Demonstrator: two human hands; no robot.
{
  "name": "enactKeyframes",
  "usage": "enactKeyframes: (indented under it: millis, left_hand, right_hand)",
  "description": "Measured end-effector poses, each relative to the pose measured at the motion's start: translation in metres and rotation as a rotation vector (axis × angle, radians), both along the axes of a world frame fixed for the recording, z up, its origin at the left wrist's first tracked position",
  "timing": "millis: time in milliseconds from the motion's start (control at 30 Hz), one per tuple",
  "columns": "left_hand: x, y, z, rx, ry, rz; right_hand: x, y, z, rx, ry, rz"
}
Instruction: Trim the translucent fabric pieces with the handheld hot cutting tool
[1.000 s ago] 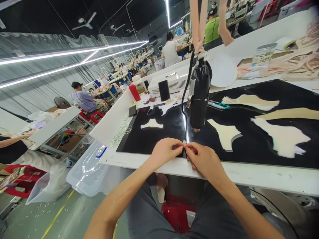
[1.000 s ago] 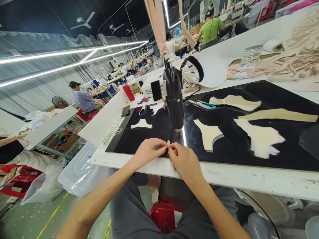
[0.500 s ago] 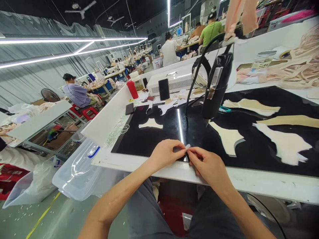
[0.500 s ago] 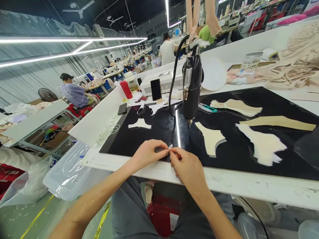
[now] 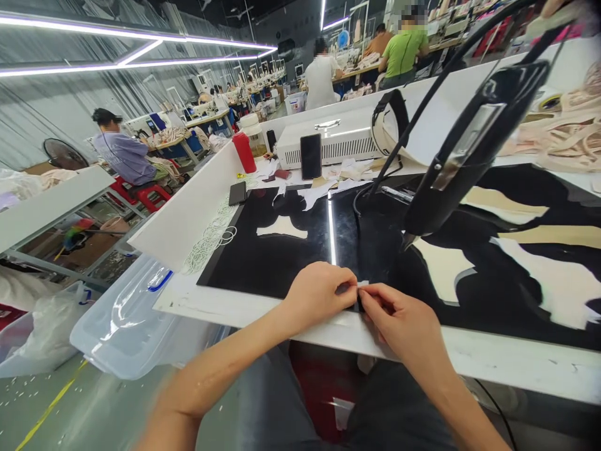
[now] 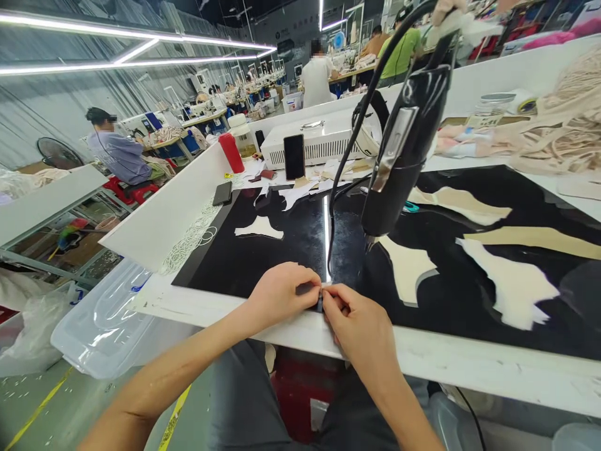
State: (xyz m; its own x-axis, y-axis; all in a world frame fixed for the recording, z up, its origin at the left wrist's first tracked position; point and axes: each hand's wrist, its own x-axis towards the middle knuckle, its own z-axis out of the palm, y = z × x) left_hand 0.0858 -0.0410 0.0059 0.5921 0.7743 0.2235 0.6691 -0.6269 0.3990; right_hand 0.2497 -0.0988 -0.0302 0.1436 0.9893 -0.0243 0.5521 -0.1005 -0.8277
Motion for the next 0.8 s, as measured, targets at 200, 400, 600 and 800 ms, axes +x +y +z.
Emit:
enactKeyframes:
  millis: [200, 400, 600, 800]
  left_hand:
    - [0.0005, 0.0004, 0.0013, -0.061, -0.062, 0.015]
    - [0.0017, 0.0006, 0.0034, -0.109, -0.088, 0.04]
    - [0.0007, 0.0024, -0.0004, -0.139, -0.121, 0.026]
    - [-0.0005, 0.0041, 0.0014, -0.164, -0.126, 0.009]
  right_hand:
    - [-0.0015, -0.0016, 0.0031, -0.01, 0.002, -0.027]
    - [-0.0041, -0.0003, 0.0075, 0.044, -0.047, -0.075]
    - [-0.006, -0.0002, 0.0091, 0.032, -0.025, -0.081]
    - [-0.0046, -0.001, 0.0094, 0.031, -0.031, -0.059]
